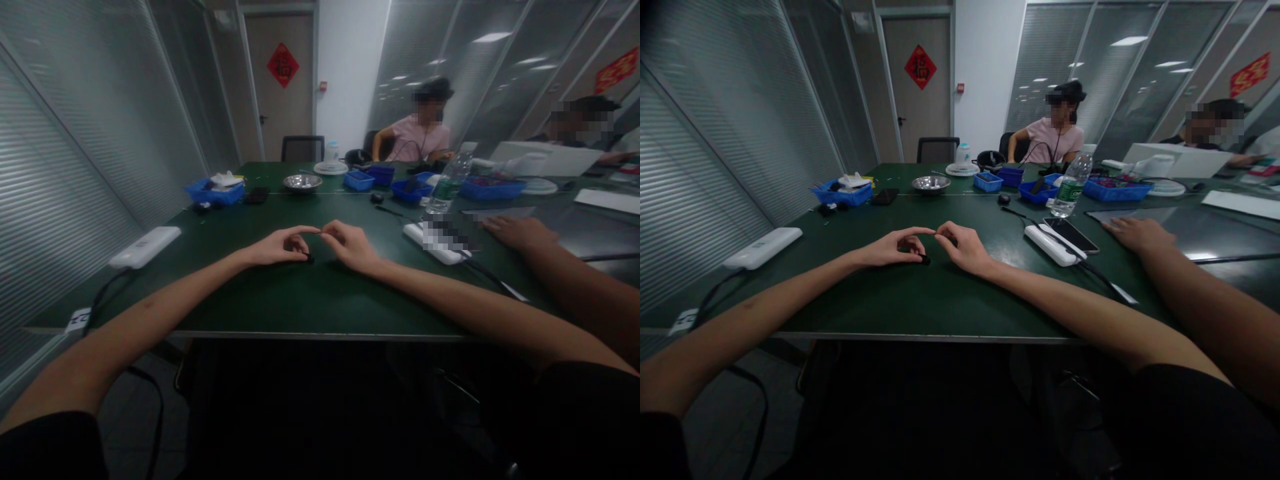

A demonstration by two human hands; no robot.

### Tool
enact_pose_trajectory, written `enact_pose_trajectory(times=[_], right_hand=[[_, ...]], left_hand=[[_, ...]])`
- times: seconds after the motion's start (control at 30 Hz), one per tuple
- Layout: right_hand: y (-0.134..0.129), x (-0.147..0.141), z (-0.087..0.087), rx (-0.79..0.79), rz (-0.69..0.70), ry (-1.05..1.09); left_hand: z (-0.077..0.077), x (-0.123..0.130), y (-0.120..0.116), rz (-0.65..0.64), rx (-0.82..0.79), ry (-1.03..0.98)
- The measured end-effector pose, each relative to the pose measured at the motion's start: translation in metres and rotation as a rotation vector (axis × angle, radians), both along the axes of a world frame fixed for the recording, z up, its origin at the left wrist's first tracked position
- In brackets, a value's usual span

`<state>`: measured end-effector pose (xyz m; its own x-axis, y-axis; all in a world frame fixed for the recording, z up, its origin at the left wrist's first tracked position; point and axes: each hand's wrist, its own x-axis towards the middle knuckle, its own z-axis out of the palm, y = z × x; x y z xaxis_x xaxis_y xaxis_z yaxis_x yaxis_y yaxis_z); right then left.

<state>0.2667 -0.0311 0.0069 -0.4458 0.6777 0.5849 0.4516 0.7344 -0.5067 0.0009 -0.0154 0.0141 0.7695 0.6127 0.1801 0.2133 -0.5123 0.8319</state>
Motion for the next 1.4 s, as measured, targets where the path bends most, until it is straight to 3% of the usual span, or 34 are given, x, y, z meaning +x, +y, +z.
enact_pose_trajectory(times=[0.47, 0.73, 0.97, 1.13, 1.27, 1.4], right_hand=[[0.002, 0.001, -0.003, 0.019, 0.005, 0.019], [0.005, 0.003, 0.001, -0.045, -0.134, 0.134], [0.021, 0.011, -0.004, -0.153, -0.244, 0.214], [0.031, 0.011, -0.008, -0.419, -0.268, 0.337], [0.039, 0.010, -0.013, -0.598, -0.254, 0.519], [0.040, 0.010, -0.013, -0.623, -0.228, 0.531]], left_hand=[[-0.003, -0.001, 0.002, -0.001, 0.013, 0.021], [-0.005, -0.001, 0.003, 0.034, 0.093, 0.051], [-0.007, 0.003, -0.002, 0.108, 0.414, 0.131], [-0.008, 0.008, -0.008, 0.123, 0.592, 0.195], [-0.007, 0.010, -0.009, 0.143, 0.651, 0.248], [-0.006, 0.011, -0.009, 0.164, 0.624, 0.256]])
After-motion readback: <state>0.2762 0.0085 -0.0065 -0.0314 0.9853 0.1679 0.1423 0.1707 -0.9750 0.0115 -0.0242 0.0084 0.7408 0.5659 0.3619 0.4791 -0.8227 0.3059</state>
